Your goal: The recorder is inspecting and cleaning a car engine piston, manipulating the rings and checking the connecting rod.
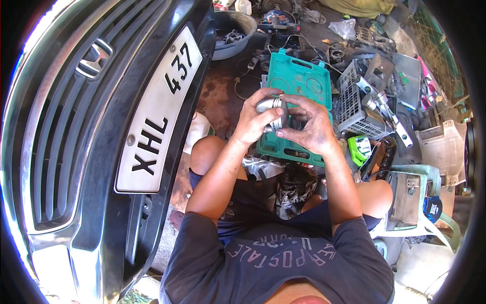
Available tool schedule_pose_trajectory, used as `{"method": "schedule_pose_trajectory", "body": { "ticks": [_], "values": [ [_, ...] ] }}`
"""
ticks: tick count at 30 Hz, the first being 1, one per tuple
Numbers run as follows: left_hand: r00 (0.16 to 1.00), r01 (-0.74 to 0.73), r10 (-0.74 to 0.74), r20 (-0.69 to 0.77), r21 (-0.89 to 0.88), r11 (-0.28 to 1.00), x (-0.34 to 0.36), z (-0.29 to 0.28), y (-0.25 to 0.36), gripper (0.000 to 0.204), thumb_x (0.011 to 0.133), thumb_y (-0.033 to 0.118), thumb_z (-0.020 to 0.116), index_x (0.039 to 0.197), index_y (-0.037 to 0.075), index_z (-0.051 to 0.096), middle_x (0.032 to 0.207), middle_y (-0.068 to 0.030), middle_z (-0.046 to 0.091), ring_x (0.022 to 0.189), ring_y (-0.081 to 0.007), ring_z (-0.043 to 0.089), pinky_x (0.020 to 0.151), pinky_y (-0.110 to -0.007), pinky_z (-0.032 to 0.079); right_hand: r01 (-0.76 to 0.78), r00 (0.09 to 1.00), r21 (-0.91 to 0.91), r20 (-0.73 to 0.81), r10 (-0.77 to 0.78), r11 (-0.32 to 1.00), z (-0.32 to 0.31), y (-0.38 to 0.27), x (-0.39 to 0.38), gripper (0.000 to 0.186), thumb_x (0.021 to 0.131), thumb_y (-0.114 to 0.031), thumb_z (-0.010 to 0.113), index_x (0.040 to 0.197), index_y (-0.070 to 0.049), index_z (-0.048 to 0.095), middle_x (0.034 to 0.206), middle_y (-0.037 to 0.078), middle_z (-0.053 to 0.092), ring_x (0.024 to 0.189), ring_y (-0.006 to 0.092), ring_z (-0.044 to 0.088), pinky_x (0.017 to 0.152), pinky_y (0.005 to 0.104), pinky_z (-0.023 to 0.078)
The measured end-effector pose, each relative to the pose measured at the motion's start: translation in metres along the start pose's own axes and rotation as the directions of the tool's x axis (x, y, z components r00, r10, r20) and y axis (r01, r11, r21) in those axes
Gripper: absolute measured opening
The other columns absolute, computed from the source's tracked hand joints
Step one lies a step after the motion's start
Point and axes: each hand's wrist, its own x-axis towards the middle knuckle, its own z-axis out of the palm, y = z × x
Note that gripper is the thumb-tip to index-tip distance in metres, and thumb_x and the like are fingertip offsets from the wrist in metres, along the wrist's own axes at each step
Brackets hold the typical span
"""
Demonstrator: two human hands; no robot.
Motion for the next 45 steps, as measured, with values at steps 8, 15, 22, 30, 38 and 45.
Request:
{"method": "schedule_pose_trajectory", "body": {
  "ticks": [8,15,22,30,38,45],
  "values": [
    [0.999,0.033,-0.031,0.038,-0.051,0.998,0.000,0.000,-0.001,0.041,0.072,0.021,0.065,0.106,-0.001,0.058,0.096,-0.0075,0.060,0.088,-0.0146,0.055,0.078,-0.027,0.045,0.017,1.000,0.002,-0.015,-0.017,1.000,0.003,-0.003,-0.003,0.062,0.058,-0.002,0.082,0.114,-0.001,0.056,0.112,0.012,0.060,0.099,0.0215,0.061,0.084,0.0347,0.051],
    [0.997,0.025,-0.020,0.076,-0.066,0.997,0.001,-0.002,0.000,0.039,0.072,0.019,0.064,0.106,0.000,0.058,0.096,-0.0076,0.059,0.089,-0.0147,0.055,0.079,-0.027,0.044,-0.013,0.999,-0.020,-0.048,0.012,1.000,0.003,0.002,-0.006,0.063,0.057,-0.004,0.082,0.116,-0.005,0.058,0.114,0.012,0.060,0.100,0.0223,0.060,0.082,0.0337,0.051],
    [0.996,0.051,-0.046,0.080,-0.058,0.997,0.000,-0.003,0.004,0.041,0.070,0.017,0.063,0.106,-0.002,0.057,0.099,-0.0087,0.059,0.092,-0.0162,0.055,0.081,-0.028,0.043,0.059,0.997,-0.100,-0.043,-0.063,0.993,0.004,-0.003,-0.005,0.063,0.057,-0.007,0.082,0.115,-0.004,0.059,0.115,0.014,0.059,0.102,0.0250,0.060,0.083,0.0333,0.049],
    [0.994,0.105,-0.099,0.045,-0.141,0.984,-0.001,-0.005,-0.003,0.041,0.071,0.017,0.060,0.107,-0.003,0.056,0.099,-0.0095,0.060,0.091,-0.0170,0.056,0.082,-0.028,0.044,0.109,0.990,-0.194,-0.067,-0.124,0.975,0.009,-0.003,-0.003,0.063,0.058,-0.010,0.082,0.116,-0.004,0.058,0.112,0.014,0.060,0.101,0.0263,0.059,0.083,0.0333,0.048],
    [0.967,0.231,-0.210,0.145,-0.150,0.961,0.002,-0.012,-0.002,0.053,0.075,0.024,0.059,0.121,-0.001,0.050,0.108,-0.0115,0.058,0.097,-0.0193,0.056,0.085,-0.030,0.045,-0.025,0.999,0.102,-0.039,0.029,0.994,0.003,0.025,-0.006,0.069,0.062,-0.004,0.080,0.126,-0.007,0.052,0.121,0.009,0.055,0.103,0.0190,0.056,0.083,0.0333,0.048],
    [0.985,0.125,-0.107,0.137,-0.133,0.983,0.006,-0.013,-0.003,0.069,0.062,0.015,0.079,0.123,0.002,0.048,0.107,-0.0084,0.056,0.096,-0.0146,0.055,0.078,-0.026,0.046,-0.050,0.997,0.511,-0.028,0.075,0.858,-0.003,0.051,-0.003,0.081,0.065,0.002,0.078,0.135,-0.003,0.039,0.125,0.015,0.051,0.108,0.0192,0.053,0.090,0.0338,0.046]
  ]
}}
